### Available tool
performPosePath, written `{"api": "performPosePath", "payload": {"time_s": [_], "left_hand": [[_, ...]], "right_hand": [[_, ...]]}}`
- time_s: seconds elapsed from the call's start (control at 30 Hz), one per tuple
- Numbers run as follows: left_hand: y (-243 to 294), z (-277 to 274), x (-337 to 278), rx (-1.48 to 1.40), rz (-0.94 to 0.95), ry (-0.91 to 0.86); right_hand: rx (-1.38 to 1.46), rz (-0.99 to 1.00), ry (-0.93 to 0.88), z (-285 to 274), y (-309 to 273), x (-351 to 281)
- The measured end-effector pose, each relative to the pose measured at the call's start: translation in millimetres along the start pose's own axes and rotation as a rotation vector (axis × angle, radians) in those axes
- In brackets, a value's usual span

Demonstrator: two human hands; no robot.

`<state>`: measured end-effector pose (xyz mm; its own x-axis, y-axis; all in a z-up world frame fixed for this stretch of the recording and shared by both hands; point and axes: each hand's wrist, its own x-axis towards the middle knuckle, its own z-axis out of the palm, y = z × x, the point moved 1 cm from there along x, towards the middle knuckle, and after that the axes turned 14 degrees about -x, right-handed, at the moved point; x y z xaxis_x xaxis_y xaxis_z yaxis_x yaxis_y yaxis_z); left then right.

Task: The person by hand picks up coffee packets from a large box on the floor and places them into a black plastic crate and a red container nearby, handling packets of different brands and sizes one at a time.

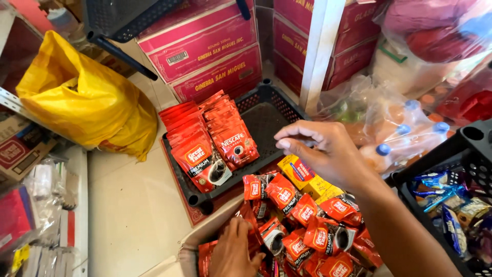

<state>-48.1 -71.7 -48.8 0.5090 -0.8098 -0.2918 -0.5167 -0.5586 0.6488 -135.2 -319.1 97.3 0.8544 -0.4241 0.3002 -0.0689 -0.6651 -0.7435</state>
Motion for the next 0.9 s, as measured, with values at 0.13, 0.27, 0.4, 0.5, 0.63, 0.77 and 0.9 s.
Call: {"api": "performPosePath", "payload": {"time_s": [0.13, 0.27, 0.4, 0.5, 0.63, 0.77, 0.9], "left_hand": [[-13.1, 14.3, 5.4, 0.015, 0.032, 0.069], [-18.4, 19.7, 5.4, 0.000, 0.013, 0.108], [-17.1, 21.3, 4.6, 0.051, 0.026, 0.141], [-23.6, 26.8, 4.0, 0.115, 0.082, 0.177], [-23.4, 23.4, -1.0, 0.149, 0.155, 0.209], [-29.2, 24.1, -1.4, 0.168, 0.171, 0.225], [-23.0, 11.2, -5.9, 0.153, 0.165, 0.328]], "right_hand": [[0.007, 0.027, 0.063, -3.9, 8.2, 1.9], [-0.013, -0.010, 0.083, -2.8, 16.0, 7.4], [-0.064, 0.014, 0.048, 3.2, 16.2, 8.9], [-0.080, 0.019, 0.036, 7.1, 14.3, 9.6], [-0.131, -0.055, 0.036, 12.5, 13.9, 11.0], [-0.142, -0.059, 0.008, 19.4, 12.9, 10.3], [-0.209, -0.115, -0.022, 26.3, 10.2, 10.4]]}}
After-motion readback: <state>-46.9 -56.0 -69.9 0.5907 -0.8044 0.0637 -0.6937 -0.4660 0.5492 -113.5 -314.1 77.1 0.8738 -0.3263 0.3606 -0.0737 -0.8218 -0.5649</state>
